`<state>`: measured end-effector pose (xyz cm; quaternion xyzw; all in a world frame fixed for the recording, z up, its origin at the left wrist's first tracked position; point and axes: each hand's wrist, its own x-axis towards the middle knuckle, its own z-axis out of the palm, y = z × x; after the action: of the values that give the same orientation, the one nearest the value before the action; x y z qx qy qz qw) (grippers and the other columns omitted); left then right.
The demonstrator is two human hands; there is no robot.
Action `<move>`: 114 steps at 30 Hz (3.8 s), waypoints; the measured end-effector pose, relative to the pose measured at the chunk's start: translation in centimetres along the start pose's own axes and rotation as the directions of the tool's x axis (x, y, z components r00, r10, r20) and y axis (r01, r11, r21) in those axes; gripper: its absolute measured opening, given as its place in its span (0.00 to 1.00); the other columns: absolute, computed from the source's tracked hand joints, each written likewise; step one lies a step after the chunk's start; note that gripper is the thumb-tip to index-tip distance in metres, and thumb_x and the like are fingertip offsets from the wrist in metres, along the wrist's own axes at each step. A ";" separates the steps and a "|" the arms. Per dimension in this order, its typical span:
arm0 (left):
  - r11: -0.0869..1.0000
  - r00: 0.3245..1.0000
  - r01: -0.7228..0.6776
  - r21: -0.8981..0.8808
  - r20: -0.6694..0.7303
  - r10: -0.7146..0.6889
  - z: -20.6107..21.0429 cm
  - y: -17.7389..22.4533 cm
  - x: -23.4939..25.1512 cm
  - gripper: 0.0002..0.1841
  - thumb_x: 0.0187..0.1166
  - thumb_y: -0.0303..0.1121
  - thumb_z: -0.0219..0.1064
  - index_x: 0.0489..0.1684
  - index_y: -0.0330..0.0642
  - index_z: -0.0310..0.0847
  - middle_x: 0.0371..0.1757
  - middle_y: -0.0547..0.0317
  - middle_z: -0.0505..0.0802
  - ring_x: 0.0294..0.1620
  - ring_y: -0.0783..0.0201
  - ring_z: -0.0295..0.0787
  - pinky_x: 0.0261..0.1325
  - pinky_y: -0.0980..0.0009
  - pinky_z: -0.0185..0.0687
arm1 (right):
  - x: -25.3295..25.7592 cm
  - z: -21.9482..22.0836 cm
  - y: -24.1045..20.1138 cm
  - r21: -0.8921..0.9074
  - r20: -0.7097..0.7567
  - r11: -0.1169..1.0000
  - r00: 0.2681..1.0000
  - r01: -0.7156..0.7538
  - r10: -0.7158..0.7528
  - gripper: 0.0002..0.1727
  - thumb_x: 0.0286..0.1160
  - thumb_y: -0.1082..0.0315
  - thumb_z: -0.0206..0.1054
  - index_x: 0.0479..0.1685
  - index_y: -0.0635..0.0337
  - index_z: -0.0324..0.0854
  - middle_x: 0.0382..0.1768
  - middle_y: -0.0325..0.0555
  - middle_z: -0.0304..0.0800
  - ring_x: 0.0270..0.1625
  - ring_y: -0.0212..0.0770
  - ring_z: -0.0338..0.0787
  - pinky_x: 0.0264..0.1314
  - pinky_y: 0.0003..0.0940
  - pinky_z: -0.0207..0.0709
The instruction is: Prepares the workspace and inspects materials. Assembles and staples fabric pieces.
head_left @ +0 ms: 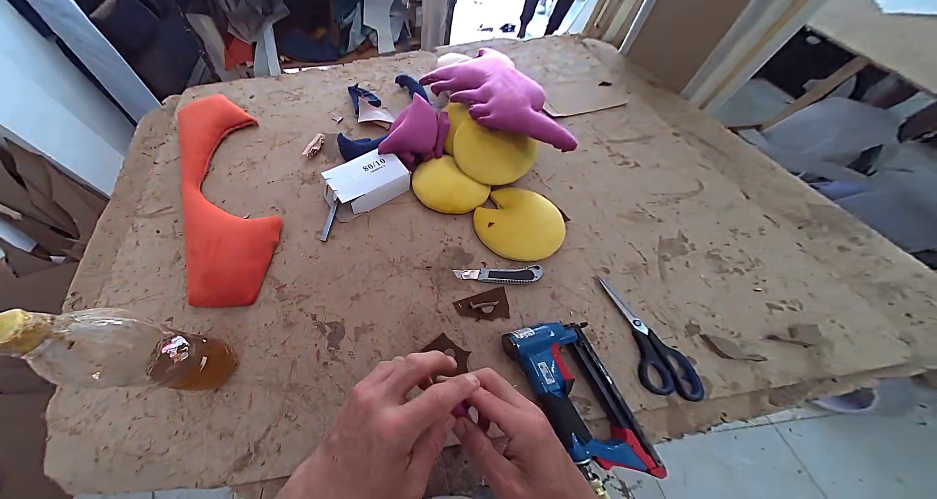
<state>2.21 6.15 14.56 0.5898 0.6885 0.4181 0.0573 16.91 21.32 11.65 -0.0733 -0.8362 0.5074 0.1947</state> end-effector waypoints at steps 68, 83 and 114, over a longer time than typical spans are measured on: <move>0.840 0.873 0.122 -0.528 -0.346 -0.344 -2.2 3.8 -2.3 0.13 0.85 0.39 0.67 0.39 0.36 0.87 0.40 0.58 0.92 0.44 0.71 0.90 0.50 0.74 0.90 | 3.4 2.7 -3.5 -0.187 -0.234 0.867 0.836 0.462 -0.496 0.09 0.76 0.60 0.75 0.47 0.53 0.88 0.52 0.40 0.89 0.63 0.34 0.89 0.66 0.28 0.87; 0.732 0.697 0.617 -0.288 -0.232 -0.679 1.1 -4.1 -4.2 0.07 0.82 0.35 0.68 0.39 0.48 0.93 0.42 0.66 0.93 0.43 0.70 0.92 0.48 0.71 0.92 | 3.8 10.8 6.0 0.112 -0.177 0.981 0.975 0.156 -0.134 0.11 0.76 0.68 0.71 0.53 0.57 0.88 0.46 0.38 0.95 0.48 0.31 0.94 0.54 0.30 0.92; 0.903 0.931 0.350 0.248 -0.199 -0.307 11.1 -8.6 -8.8 0.09 0.80 0.40 0.67 0.40 0.58 0.96 0.56 0.72 0.95 0.74 0.63 0.83 0.86 0.43 0.58 | -5.3 -5.8 8.2 -0.668 -0.430 0.290 0.673 -0.686 0.601 0.44 0.54 0.52 0.77 0.77 0.64 0.74 0.48 0.72 0.89 0.46 0.76 0.89 0.39 0.77 0.75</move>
<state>4.56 4.57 -1.77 0.4328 0.8326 0.3455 -0.0105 23.41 28.28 5.45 -0.5044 -0.8551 0.1130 -0.0397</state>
